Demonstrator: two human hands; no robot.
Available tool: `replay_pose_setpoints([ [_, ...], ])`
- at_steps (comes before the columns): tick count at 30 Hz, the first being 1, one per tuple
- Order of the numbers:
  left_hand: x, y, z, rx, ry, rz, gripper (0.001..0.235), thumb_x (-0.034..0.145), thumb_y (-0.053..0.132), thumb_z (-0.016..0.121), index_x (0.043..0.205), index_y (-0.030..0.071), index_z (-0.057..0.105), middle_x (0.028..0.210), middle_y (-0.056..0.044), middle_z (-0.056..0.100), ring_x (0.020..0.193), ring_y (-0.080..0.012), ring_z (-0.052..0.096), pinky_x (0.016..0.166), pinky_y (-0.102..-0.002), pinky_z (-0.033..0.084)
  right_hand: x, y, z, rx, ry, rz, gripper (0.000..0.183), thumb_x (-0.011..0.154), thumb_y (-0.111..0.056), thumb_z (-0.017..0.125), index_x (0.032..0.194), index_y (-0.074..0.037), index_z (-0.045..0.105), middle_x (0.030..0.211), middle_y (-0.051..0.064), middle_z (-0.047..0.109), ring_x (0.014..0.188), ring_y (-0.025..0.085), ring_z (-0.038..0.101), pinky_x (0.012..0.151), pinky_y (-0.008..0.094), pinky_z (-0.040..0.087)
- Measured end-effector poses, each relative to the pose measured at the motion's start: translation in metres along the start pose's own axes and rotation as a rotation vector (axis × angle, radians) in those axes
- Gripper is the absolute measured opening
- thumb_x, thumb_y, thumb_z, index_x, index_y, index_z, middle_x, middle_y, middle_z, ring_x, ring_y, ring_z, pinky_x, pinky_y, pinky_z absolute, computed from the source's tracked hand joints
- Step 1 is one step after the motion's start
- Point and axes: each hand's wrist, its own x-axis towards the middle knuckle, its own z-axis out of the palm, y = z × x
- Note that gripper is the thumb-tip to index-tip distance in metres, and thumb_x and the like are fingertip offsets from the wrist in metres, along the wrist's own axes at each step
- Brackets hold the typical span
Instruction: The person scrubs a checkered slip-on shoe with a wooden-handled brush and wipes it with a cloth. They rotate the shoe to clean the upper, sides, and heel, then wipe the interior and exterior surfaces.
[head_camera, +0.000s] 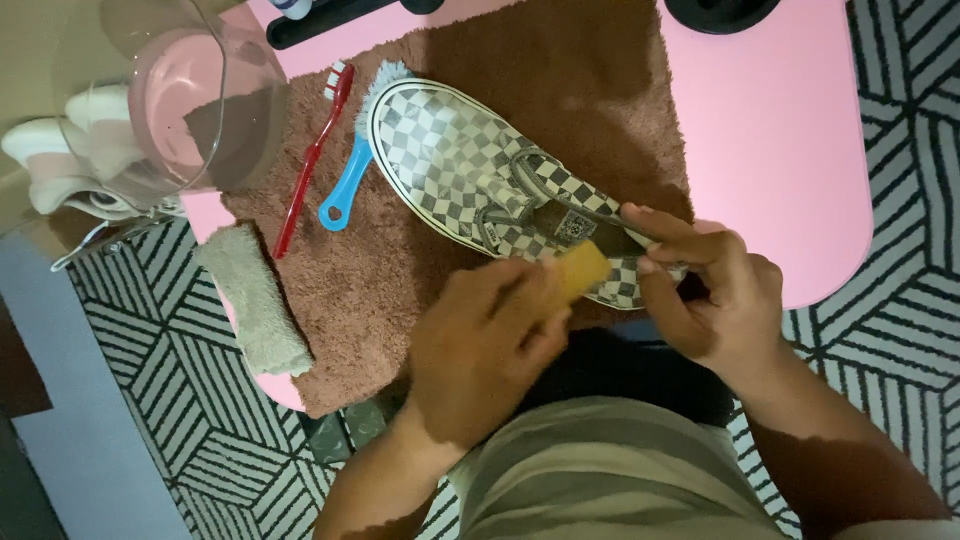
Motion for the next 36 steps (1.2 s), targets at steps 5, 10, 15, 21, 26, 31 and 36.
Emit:
replay_pose_setpoints([
  [5, -0.001, -0.002, -0.010, -0.069, -0.012, 0.016, 0.035, 0.090, 0.018, 0.086, 0.121, 0.011, 0.072, 0.113, -0.009, 0.071, 0.085, -0.0273, 0.068, 0.068, -0.034, 0.056, 0.000, -0.001, -0.001, -0.001, -0.002, 0.018, 0.020, 0.100, 0.012, 0.061, 0.106, -0.003, 0.050, 0.137, 0.023, 0.070, 0.062, 0.010, 0.054, 0.046, 0.023, 0.032],
  [10, 0.000, -0.010, -0.009, 0.139, 0.085, -0.032, 0.033, 0.089, 0.017, 0.089, 0.118, 0.007, 0.076, 0.110, -0.008, 0.073, 0.087, -0.0234, 0.068, 0.061, -0.031, 0.058, 0.001, -0.005, -0.001, 0.015, -0.006, 0.019, 0.021, 0.102, 0.011, 0.062, 0.110, -0.004, 0.049, 0.138, 0.023, 0.070, 0.054, 0.009, 0.048, 0.047, 0.025, 0.033],
  [15, -0.006, 0.007, 0.000, -0.036, -0.003, 0.044, 0.045, 0.089, 0.018, 0.091, 0.127, 0.009, 0.069, 0.117, -0.009, 0.067, 0.085, -0.0299, 0.064, 0.069, -0.036, 0.055, 0.001, -0.010, -0.001, -0.033, -0.002, 0.084, 0.020, 0.101, 0.011, 0.059, 0.106, -0.005, 0.048, 0.137, 0.020, 0.071, 0.046, 0.008, 0.026, 0.045, 0.025, 0.022],
  [21, -0.020, -0.026, -0.020, 0.168, 0.056, -0.110, 0.046, 0.087, 0.019, 0.093, 0.127, 0.011, 0.074, 0.122, -0.005, 0.068, 0.100, -0.0255, 0.069, 0.067, -0.034, 0.065, -0.002, -0.001, 0.000, -0.080, -0.001, -0.007, 0.016, 0.105, 0.007, 0.060, 0.109, -0.005, 0.049, 0.139, 0.018, 0.071, 0.046, 0.010, 0.029, 0.046, 0.027, 0.025],
  [26, -0.032, -0.039, -0.051, -0.010, 0.228, -0.185, 0.050, 0.094, 0.001, 0.087, 0.138, 0.007, 0.065, 0.124, -0.014, 0.068, 0.109, -0.0275, 0.070, 0.096, -0.037, 0.059, -0.006, -0.012, 0.002, -0.019, 0.013, 0.197, 0.015, 0.106, 0.007, 0.059, 0.108, -0.007, 0.056, 0.139, 0.019, 0.072, 0.044, 0.003, 0.033, 0.044, 0.021, 0.026],
  [31, -0.054, -0.063, -0.070, 0.165, 0.298, -0.248, 0.048, 0.098, 0.003, 0.083, 0.141, 0.001, 0.063, 0.124, -0.019, 0.071, 0.108, -0.0298, 0.070, 0.094, -0.041, 0.060, -0.011, -0.009, 0.002, -0.143, -0.002, 0.251, 0.013, 0.109, -0.005, 0.064, 0.117, 0.005, 0.064, 0.138, 0.019, 0.074, 0.045, 0.008, 0.039, 0.046, 0.026, 0.034],
  [36, -0.078, -0.078, -0.068, 0.221, 0.274, -0.306, 0.040, 0.093, 0.009, 0.083, 0.128, -0.003, 0.068, 0.120, -0.019, 0.074, 0.105, -0.0317, 0.069, 0.091, -0.046, 0.055, -0.005, -0.018, 0.002, -0.057, 0.003, 0.148, 0.012, 0.106, 0.012, 0.062, 0.109, 0.013, 0.051, 0.134, 0.033, 0.072, 0.044, 0.010, 0.038, 0.043, 0.026, 0.032],
])
